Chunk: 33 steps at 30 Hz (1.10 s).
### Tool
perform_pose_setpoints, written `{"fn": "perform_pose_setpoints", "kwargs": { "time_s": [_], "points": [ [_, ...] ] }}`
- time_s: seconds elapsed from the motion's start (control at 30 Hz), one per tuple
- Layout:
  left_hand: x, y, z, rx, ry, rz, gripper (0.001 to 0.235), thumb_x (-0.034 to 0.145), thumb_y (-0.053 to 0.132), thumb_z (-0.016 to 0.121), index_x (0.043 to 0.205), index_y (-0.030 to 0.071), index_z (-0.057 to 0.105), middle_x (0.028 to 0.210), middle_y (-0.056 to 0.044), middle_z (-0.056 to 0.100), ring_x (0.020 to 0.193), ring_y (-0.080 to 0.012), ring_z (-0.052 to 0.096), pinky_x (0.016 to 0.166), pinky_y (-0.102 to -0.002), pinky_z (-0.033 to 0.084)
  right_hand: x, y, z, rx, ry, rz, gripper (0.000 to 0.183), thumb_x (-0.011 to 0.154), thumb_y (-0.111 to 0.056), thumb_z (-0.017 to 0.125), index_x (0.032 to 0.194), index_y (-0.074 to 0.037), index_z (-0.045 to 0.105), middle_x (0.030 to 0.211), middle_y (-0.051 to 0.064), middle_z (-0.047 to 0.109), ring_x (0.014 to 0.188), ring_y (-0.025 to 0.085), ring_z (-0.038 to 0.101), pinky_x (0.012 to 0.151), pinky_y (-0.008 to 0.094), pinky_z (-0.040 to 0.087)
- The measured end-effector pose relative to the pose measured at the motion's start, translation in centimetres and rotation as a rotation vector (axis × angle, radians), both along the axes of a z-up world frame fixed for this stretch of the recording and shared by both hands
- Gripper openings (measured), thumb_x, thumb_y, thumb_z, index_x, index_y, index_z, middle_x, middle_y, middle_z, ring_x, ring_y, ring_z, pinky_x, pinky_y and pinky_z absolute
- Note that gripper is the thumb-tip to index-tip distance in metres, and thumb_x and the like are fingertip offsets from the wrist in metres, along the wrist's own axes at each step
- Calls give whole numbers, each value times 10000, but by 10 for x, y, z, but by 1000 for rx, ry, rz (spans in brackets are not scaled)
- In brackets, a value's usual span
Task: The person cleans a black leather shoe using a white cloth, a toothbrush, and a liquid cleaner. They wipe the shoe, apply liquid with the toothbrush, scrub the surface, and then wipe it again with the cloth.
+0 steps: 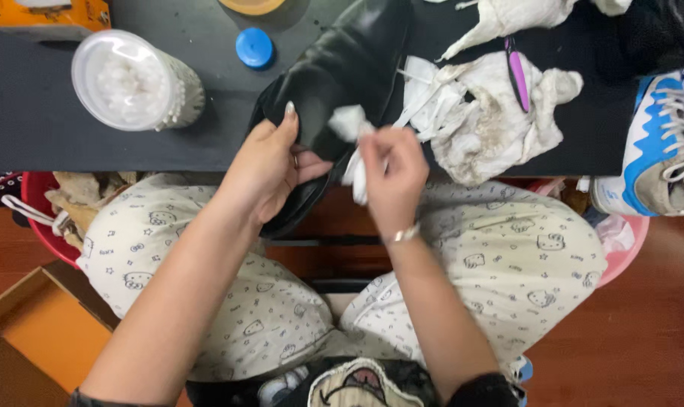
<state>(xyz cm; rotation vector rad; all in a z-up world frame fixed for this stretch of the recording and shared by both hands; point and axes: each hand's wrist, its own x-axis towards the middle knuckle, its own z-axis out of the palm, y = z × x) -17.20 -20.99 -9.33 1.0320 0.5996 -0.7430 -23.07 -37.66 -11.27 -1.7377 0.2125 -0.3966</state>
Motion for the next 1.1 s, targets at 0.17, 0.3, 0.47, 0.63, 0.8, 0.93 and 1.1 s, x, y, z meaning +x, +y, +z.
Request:
{"fn": "perform_pose_setpoints", "kwargs": {
  "time_s": [0.17, 0.3, 0.47, 0.63, 0.8, 0.93, 1.1],
  "points": [
    [1, 5, -9, 0, -76, -5, 333, 1104, 379, 494, 1107, 63, 599, 927, -66, 649, 776, -156, 651, 730, -346, 584, -39, 21, 14, -214, -110, 219, 102, 902, 56, 758, 944, 4, 682, 918, 79, 620, 817, 161, 625, 719, 252, 501],
    [3, 12, 4, -69, -50, -57, 352, 1072, 381, 462, 1124, 67, 613, 938, -87, 706, 788, -191, 700, 729, -349, 602, -71, 16, 16, 110, 60, 330, 113, 898, 97, 691, 951, 0, 714, 976, 83, 599, 830, 149, 611, 696, 269, 517],
    [17, 31, 19, -146, -37, -64, 460, 1073, 376, 402, 1161, -21, 618, 1009, -140, 757, 881, -238, 762, 778, -364, 651, -54, -1, 3, 4, -95, 118, 78, 1023, 58, 679, 1028, -5, 633, 1099, 47, 599, 931, 95, 613, 808, 224, 547],
    [19, 38, 8, -19, -29, -133, 452, 1069, 421, 393, 1184, 37, 601, 985, -84, 721, 809, -221, 752, 653, -345, 647, 16, 13, -11, 239, -81, -78, 73, 1028, 25, 691, 1098, 46, 697, 1096, 59, 593, 929, 94, 611, 849, 237, 528],
    [34, 51, -14, 34, -18, -109, 431, 1092, 457, 421, 1185, 65, 571, 945, -39, 650, 742, -226, 740, 554, -331, 562, -23, 62, 10, -205, -188, 16, 94, 931, 32, 759, 998, -2, 703, 980, 67, 604, 842, 149, 608, 716, 260, 494],
    [32, 56, -10, -73, 22, -46, 428, 1053, 392, 402, 1215, 43, 587, 1045, -110, 755, 755, -245, 770, 610, -351, 650, -1, 50, 17, -389, -246, 23, 167, 883, 38, 806, 947, -32, 669, 967, 106, 632, 901, 256, 635, 802, 358, 520],
    [23, 53, -15, 1, -47, -63, 401, 1111, 413, 461, 1223, 43, 567, 942, -31, 674, 730, -198, 714, 542, -347, 590, -22, 53, 23, -334, -219, 84, 165, 889, 48, 763, 1013, -54, 727, 980, 94, 633, 920, 262, 661, 823, 380, 555]
  ]
}}
